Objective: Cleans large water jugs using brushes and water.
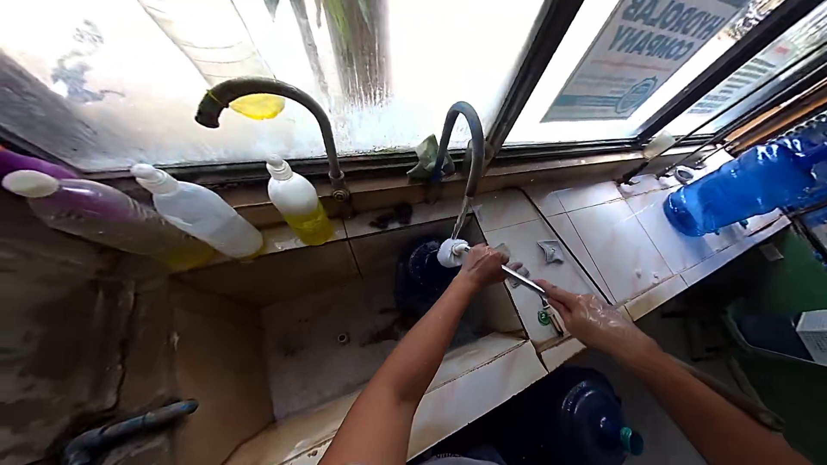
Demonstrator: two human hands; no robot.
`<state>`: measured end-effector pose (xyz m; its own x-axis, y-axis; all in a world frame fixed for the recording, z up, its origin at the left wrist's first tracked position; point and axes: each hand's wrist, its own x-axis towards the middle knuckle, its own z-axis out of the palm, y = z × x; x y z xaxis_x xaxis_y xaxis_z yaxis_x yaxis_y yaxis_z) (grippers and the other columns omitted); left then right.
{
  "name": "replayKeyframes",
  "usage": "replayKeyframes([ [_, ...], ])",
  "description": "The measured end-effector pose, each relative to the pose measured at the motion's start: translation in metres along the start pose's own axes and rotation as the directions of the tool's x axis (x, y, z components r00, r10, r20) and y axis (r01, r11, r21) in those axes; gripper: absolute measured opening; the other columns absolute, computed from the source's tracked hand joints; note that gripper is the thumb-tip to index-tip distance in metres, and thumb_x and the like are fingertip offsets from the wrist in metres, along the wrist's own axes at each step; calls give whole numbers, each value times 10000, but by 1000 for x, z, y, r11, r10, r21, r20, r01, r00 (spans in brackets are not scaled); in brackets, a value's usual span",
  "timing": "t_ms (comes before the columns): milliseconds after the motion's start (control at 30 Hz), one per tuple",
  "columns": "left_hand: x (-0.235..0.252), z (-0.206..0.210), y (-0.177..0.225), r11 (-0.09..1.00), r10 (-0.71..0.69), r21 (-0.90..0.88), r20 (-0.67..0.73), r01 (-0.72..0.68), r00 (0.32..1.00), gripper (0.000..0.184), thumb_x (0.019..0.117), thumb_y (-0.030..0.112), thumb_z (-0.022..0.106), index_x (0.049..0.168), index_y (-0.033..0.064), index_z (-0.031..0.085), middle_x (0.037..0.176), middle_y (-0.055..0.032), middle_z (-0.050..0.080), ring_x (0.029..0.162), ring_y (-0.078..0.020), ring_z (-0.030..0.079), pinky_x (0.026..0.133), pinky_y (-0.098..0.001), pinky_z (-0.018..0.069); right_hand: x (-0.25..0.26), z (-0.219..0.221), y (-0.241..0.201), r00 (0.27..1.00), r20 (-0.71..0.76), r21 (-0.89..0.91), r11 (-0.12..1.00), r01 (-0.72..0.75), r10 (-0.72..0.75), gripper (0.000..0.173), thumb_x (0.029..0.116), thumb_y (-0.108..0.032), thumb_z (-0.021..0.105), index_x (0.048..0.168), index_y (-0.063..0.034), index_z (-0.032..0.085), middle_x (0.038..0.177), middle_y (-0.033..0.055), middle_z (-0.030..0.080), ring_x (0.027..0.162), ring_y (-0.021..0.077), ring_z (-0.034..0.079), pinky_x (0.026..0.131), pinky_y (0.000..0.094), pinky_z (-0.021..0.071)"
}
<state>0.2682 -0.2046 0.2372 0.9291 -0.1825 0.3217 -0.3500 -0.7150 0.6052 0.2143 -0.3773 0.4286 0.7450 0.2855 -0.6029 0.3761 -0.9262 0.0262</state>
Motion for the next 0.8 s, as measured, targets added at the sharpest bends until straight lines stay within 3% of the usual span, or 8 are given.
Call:
replayKeyframes([
  [167, -11, 53, -59, 998, -56, -7, -403, 58, 914, 472, 1034, 295, 511, 667, 38, 658, 657, -112, 677, 693, -283, 707, 733, -485, 557, 45, -9, -51, 991, 110, -225, 973, -49, 75, 569, 1119, -209, 326, 1652, -347, 183, 1207, 270, 664, 1112, 486, 648, 890, 637, 512],
  [367, -21, 80, -117, 951, -245, 77, -400, 298, 883, 453, 1063, 332, 462, 893, 54, 777, 1064, -136, 766, 1091, -337, 705, 1042, -538, 477, 112, -11, -103, 973, 196, -258, 964, -65, 118, 560, 1090, -113, 345, 1628, -262, 296, 1294, 253, 641, 1181, 458, 633, 918, 611, 517],
  [467, -32, 69, -111, 846, -533, -156, -313, 511, 786, 461, 923, 367, 700, 1186, -12, 709, 1293, -241, 662, 1278, -430, 585, 1138, -602, 373, 124, -20, -104, 971, 204, -274, 959, -68, 126, 490, 1115, -200, 324, 1599, -263, 367, 1299, 224, 650, 1203, 434, 629, 934, 599, 514],
  [533, -54, 76, -95, 495, -837, -677, -204, 544, 507, 680, 748, 83, 811, 1344, -99, 539, 1432, -295, 515, 1371, -395, 467, 1181, -502, 333, 123, -21, -99, 976, 189, -273, 960, -56, 111, 463, 1126, -252, 325, 1581, -228, 406, 1289, 230, 654, 1202, 434, 628, 948, 597, 506],
  [600, -64, 73, -69, -193, -938, -967, 232, 169, 257, 492, 993, -43, 505, 1457, -116, 359, 1414, -288, 484, 1226, -301, 551, 1017, -397, 485, 118, -27, -96, 979, 181, -279, 960, -35, 89, 445, 1126, -274, 356, 1541, -151, 458, 1313, 246, 632, 1219, 434, 614, 972, 590, 489],
  [667, -58, 60, -65, -682, -722, -704, 605, -198, 336, 609, 1097, 435, 230, 1558, 38, 256, 1475, -254, 478, 1231, -356, 606, 972, -471, 544, 96, -40, -93, 983, 157, -295, 955, -45, 95, 432, 1095, -264, 469, 1458, -29, 486, 1336, 286, 588, 1244, 458, 583, 987, 602, 469],
  [733, -34, 57, -88, -794, -608, -493, 652, -356, 454, 873, 964, 777, 204, 1531, 123, 307, 1373, -243, 569, 1157, -371, 655, 886, -478, 594, 61, -57, -86, 986, 75, -351, 930, -112, 148, 475, 1062, -239, 554, 1437, 33, 447, 1279, 304, 606, 1203, 472, 602, 964, 598, 478],
  [800, -12, 59, -113, -788, -597, -417, 695, -453, 400, 844, 938, 801, 313, 1486, 163, 376, 1332, -195, 598, 1135, -313, 670, 832, -422, 614, 27, -69, -75, 980, -21, -425, 886, -187, 197, 419, 1078, -225, 520, 1428, -2, 465, 1160, 278, 655, 1104, 453, 654, 905, 567, 500],
])
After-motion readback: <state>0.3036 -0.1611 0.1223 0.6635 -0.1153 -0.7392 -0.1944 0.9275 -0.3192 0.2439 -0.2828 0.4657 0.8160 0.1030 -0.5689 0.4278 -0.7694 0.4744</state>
